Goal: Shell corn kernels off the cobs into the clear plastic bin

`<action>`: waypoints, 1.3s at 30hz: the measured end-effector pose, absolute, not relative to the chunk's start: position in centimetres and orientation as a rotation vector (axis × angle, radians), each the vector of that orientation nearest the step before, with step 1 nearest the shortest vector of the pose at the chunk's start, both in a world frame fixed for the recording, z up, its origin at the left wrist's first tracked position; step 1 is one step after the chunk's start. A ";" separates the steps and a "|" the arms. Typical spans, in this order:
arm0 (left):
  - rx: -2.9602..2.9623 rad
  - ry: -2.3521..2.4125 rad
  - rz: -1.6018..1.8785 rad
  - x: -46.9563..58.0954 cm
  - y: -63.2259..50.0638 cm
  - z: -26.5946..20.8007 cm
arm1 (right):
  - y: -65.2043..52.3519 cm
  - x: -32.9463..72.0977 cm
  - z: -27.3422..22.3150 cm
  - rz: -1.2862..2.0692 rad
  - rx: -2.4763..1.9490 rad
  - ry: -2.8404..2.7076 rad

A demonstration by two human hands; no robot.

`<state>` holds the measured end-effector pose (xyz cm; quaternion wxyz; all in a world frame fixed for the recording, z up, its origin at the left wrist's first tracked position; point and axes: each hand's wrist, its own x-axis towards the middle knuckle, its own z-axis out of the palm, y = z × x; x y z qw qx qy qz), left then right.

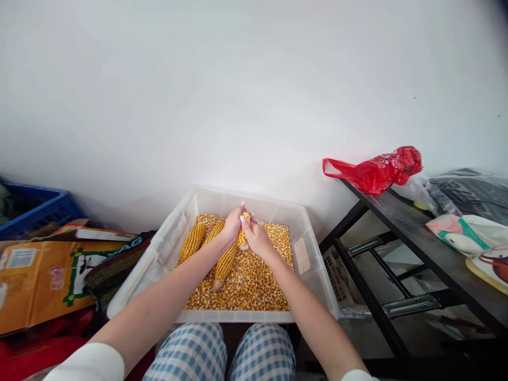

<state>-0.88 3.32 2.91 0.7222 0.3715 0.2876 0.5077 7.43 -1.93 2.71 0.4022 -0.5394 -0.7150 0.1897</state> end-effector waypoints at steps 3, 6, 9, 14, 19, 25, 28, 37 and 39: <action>0.816 0.678 1.104 -0.8 3.2 3.1 | -1.9 7.9 2.7 0.439 -1.316 -1.879; 0.747 0.679 1.064 -0.9 3.2 3.2 | -1.7 8.4 2.3 0.441 -1.354 -1.832; 0.662 0.639 1.009 -0.9 3.3 3.3 | -1.3 8.5 1.7 0.497 -1.385 -1.680; 0.748 0.674 1.127 -0.9 3.6 3.3 | -0.6 8.2 1.4 0.606 -1.399 -1.542; 0.980 0.680 1.232 -0.7 3.0 3.5 | -1.0 7.6 1.8 0.487 -1.505 -1.569; 0.989 0.754 1.224 -0.2 2.9 2.6 | -1.2 7.5 1.8 0.331 -1.500 -1.588; 0.837 0.703 1.187 -0.1 3.3 2.5 | -0.8 7.8 1.5 0.352 -1.579 -1.486; 0.724 0.660 1.259 -1.3 4.6 2.9 | -1.1 7.3 1.8 0.589 -1.407 -1.553; 0.708 0.661 1.229 -1.3 4.7 2.9 | -0.9 7.2 1.6 0.610 -1.354 -1.493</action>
